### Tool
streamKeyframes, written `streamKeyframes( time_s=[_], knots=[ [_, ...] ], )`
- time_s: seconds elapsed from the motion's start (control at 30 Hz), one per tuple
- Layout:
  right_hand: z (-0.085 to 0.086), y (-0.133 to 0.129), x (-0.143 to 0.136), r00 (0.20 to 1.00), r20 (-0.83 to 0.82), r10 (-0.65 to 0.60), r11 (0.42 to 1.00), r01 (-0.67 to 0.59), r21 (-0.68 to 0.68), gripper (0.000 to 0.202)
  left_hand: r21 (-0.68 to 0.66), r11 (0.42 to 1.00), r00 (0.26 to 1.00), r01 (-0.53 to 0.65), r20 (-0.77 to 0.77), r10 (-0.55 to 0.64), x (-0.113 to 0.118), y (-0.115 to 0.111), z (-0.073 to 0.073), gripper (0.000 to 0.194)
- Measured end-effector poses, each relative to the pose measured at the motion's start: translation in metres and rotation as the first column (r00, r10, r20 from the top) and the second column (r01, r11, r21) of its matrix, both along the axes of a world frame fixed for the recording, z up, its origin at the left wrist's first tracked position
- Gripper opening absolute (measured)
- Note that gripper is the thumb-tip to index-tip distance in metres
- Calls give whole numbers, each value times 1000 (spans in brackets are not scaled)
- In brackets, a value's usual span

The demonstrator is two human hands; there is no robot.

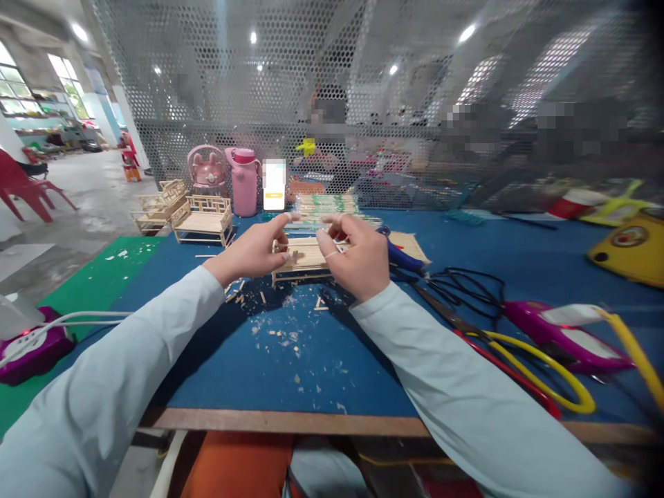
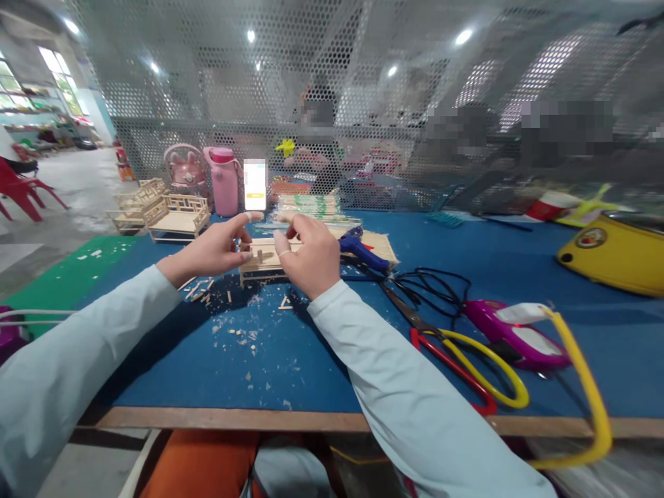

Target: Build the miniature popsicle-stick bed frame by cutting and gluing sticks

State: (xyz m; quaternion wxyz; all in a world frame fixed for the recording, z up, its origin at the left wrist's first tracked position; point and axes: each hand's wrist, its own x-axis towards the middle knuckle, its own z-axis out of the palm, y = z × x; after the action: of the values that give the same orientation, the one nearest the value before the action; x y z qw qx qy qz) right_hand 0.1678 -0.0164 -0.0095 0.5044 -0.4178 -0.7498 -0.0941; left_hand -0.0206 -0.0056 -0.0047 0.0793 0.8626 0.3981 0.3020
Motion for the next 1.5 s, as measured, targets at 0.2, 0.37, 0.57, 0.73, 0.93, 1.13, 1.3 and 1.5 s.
streamKeyframes(
  time_s=[0.2, 0.37, 0.57, 0.73, 0.93, 1.13, 1.3, 1.5],
  knots=[
    [11, 9, -2, 955, 125, 269, 944, -236, -231, 42, -51, 999, 999, -15, 28, 17, 2, -1, 3, 66],
    [24, 21, -10, 865, -86, 495, 706, -457, -541, 45, -48, 998, 999, -38, 9, 39, 3, -1, 4, 69],
    [15, 28, -15, 845, -234, 481, 646, -522, -557, 49, -43, 999, 1000, -17, 17, 18, 3, -2, 3, 74],
    [11, 29, -15, 866, -204, 456, 699, -491, -520, 36, -25, 999, 999, -30, -23, 29, 4, -3, 3, 83],
    [9, 31, -16, 881, -152, 447, 728, -458, -510, 31, -34, 999, 999, -18, -43, 17, 3, -2, 4, 82],
    [11, 29, -14, 866, -162, 473, 695, -480, -535, 35, -43, 999, 999, -6, -41, 4, 2, -2, 4, 81],
    [11, 28, -14, 882, -88, 464, 743, -441, -503, 35, -35, 999, 999, -10, -46, 8, 2, -2, 4, 80],
    [8, 30, -16, 899, -33, 437, 769, -392, -505, 32, -19, 1000, 998, -15, -61, 14, 3, -3, 4, 80]
  ],
)
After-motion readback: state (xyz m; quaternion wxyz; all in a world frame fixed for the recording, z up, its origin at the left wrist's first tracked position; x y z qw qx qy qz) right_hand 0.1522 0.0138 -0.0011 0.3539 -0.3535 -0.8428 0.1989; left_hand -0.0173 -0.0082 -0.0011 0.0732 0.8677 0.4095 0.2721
